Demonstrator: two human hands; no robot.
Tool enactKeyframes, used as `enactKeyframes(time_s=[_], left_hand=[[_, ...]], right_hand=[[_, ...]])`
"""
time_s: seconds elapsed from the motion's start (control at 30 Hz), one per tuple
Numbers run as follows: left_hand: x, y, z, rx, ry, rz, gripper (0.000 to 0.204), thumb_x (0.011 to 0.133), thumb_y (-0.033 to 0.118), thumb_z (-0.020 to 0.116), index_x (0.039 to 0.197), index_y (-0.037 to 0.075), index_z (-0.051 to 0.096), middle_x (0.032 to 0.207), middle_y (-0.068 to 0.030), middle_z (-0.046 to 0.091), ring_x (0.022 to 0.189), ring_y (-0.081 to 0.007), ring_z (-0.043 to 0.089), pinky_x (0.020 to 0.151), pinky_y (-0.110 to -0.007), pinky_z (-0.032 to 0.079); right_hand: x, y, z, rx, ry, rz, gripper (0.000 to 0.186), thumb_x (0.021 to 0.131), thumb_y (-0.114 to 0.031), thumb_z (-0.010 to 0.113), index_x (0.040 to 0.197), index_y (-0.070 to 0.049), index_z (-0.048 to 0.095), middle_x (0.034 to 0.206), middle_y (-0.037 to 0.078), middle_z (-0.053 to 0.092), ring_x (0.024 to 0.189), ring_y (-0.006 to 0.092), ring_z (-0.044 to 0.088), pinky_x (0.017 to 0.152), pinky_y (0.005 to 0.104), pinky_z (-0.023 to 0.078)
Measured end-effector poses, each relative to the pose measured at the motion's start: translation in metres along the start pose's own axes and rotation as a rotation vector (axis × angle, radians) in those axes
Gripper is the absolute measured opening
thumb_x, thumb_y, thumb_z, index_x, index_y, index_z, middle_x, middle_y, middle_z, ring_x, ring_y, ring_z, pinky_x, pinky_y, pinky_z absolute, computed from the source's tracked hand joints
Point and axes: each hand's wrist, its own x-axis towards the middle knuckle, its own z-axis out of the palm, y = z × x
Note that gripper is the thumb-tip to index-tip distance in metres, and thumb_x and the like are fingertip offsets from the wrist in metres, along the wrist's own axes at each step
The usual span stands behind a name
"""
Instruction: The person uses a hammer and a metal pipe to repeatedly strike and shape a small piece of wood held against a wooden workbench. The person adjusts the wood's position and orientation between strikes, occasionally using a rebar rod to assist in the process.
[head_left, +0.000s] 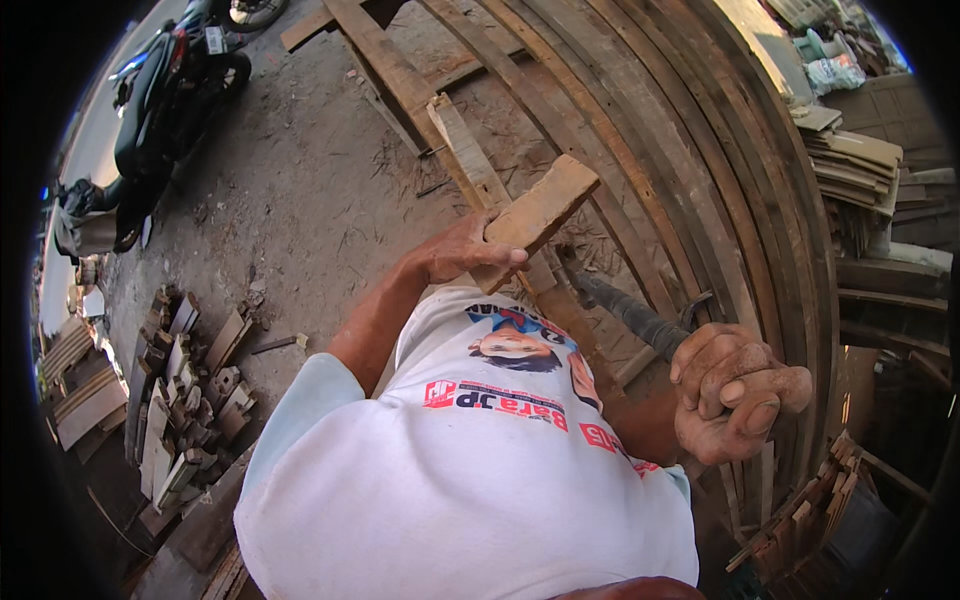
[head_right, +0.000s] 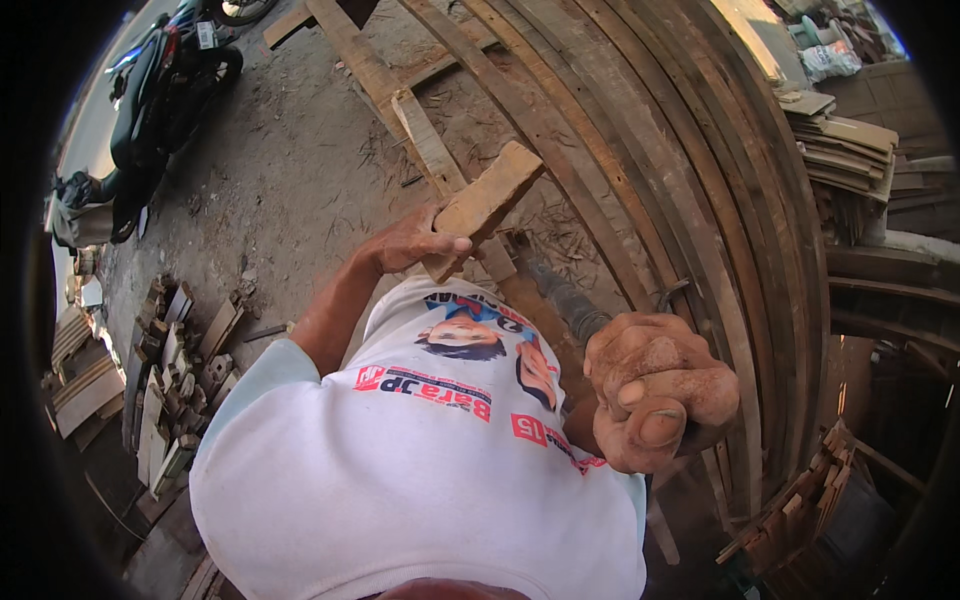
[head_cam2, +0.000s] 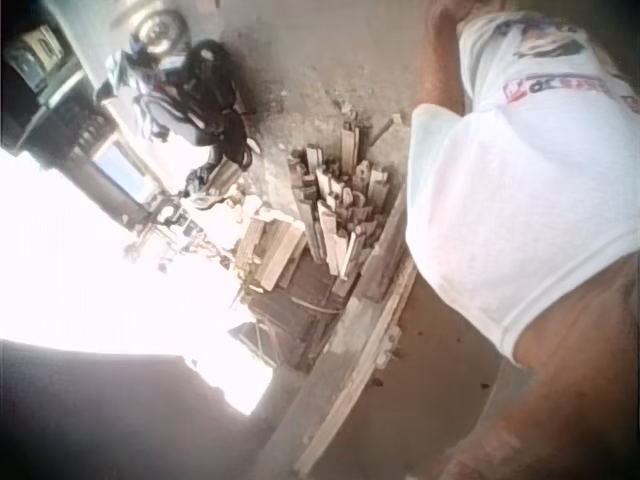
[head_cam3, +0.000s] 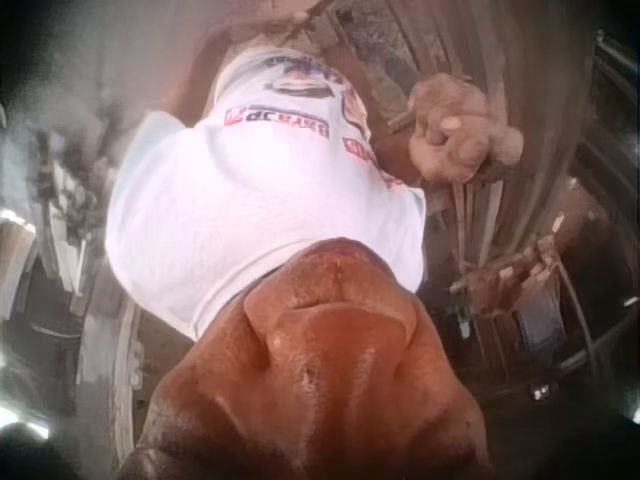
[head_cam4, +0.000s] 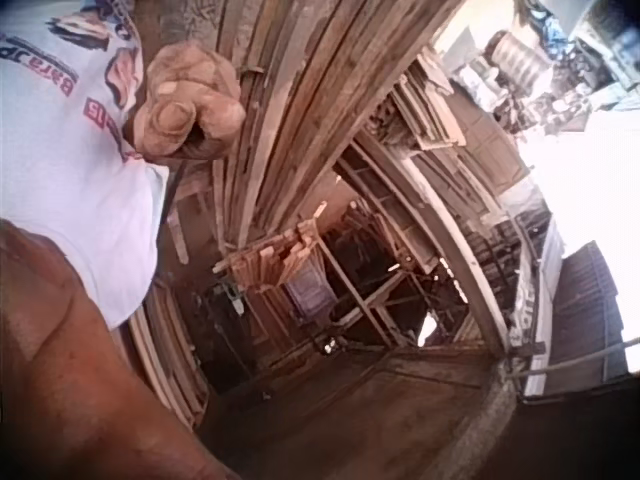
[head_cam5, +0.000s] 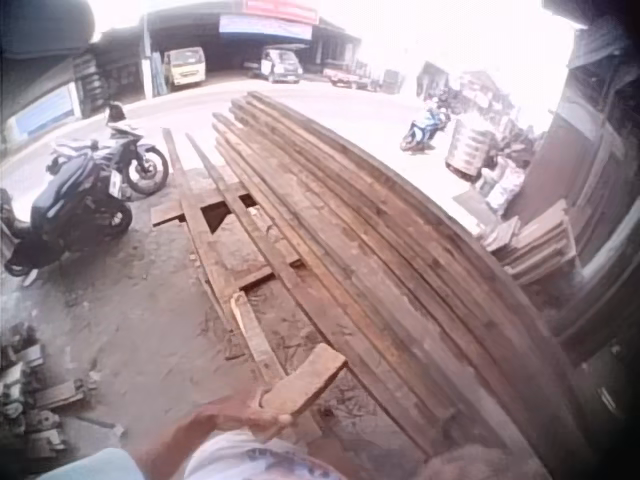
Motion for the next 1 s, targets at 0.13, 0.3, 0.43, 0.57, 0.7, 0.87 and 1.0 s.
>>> enactKeyframes(time_s=[0.13,0.3,0.43,0.57,0.7,0.87,1.0], left_hand=[[0.025,-0.016,0.015,-0.213,-0.135,0.054,0.096,0.076,0.046,0.083,0.149,-0.001,0.043,0.129,-0.0137,0.063,0.114,-0.0243,0.064,0.1,-0.036,0.05],[0.049,-0.008,0.044,-0.371,-0.177,0.069,0.096,0.075,0.047,0.082,0.149,-0.002,0.045,0.136,-0.0165,0.061,0.12,-0.0242,0.06,0.103,-0.036,0.047],[0.053,0.005,0.048,-0.183,-0.099,0.22,0.095,0.075,0.049,0.082,0.146,-0.002,0.047,0.135,-0.0159,0.062,0.12,-0.0234,0.059,0.104,-0.035,0.046],[0.036,0.053,0.059,0.019,-0.035,0.359,0.09,0.075,0.049,0.084,0.142,-0.002,0.051,0.127,-0.0109,0.064,0.115,-0.0194,0.06,0.101,-0.033,0.046],[0.039,0.061,0.061,0.16,-0.088,0.129,0.076,0.08,0.052,0.082,0.13,-0.001,0.061,0.113,-0.0095,0.069,0.102,-0.0191,0.064,0.093,-0.033,0.049],[0.042,0.025,0.073,0.008,-0.097,0.013,0.076,0.081,0.055,0.079,0.132,0.001,0.06,0.112,-0.0101,0.068,0.103,-0.0194,0.063,0.09,-0.031,0.05],[0.04,0.042,0.084,0.109,-0.025,0.165,0.081,0.083,0.05,0.081,0.141,0.0,0.053,0.122,-0.014,0.066,0.112,-0.0211,0.063,0.094,-0.032,0.05]], right_hand=[[0.012,-0.022,-0.004,-0.039,-0.102,-0.015,0.02,0.101,-0.012,0.06,0.088,-0.001,0.05,0.055,0.005,0.05,0.045,0.0119,0.051,0.041,0.033,0.047],[-0.009,-0.023,0.002,-0.022,0.17,0.068,0.025,0.098,-0.008,0.061,0.078,0.001,0.051,0.057,0.007,0.054,0.047,0.0116,0.05,0.043,0.0318,0.044],[-0.017,-0.013,-0.004,-0.287,0.15,0.225,0.021,0.1,-0.009,0.06,0.081,0.0,0.054,0.058,0.004,0.052,0.048,0.0083,0.045,0.043,0.0273,0.037],[-0.009,0.023,-0.006,-0.715,0.08,0.264,0.014,0.095,-0.012,0.072,0.094,-0.001,0.064,0.065,0.003,0.058,0.054,0.0094,0.053,0.05,0.0267,0.042],[-0.025,0.043,-0.016,-0.865,0.034,0.42,0.023,0.09,-0.014,0.081,0.104,-0.002,0.068,0.077,0.006,0.064,0.068,0.011,0.06,0.059,0.0274,0.047],[-0.056,0.054,-0.027,-0.923,0.081,0.474,0.028,0.088,-0.015,0.083,0.108,-0.002,0.068,0.075,0.006,0.06,0.065,0.0138,0.056,0.058,0.0305,0.046],[-0.058,0.06,-0.03,-1.017,0.074,0.412,0.035,0.085,-0.017,0.086,0.112,-0.002,0.069,0.071,0.004,0.057,0.064,0.0145,0.055,0.056,0.0311,0.044]])
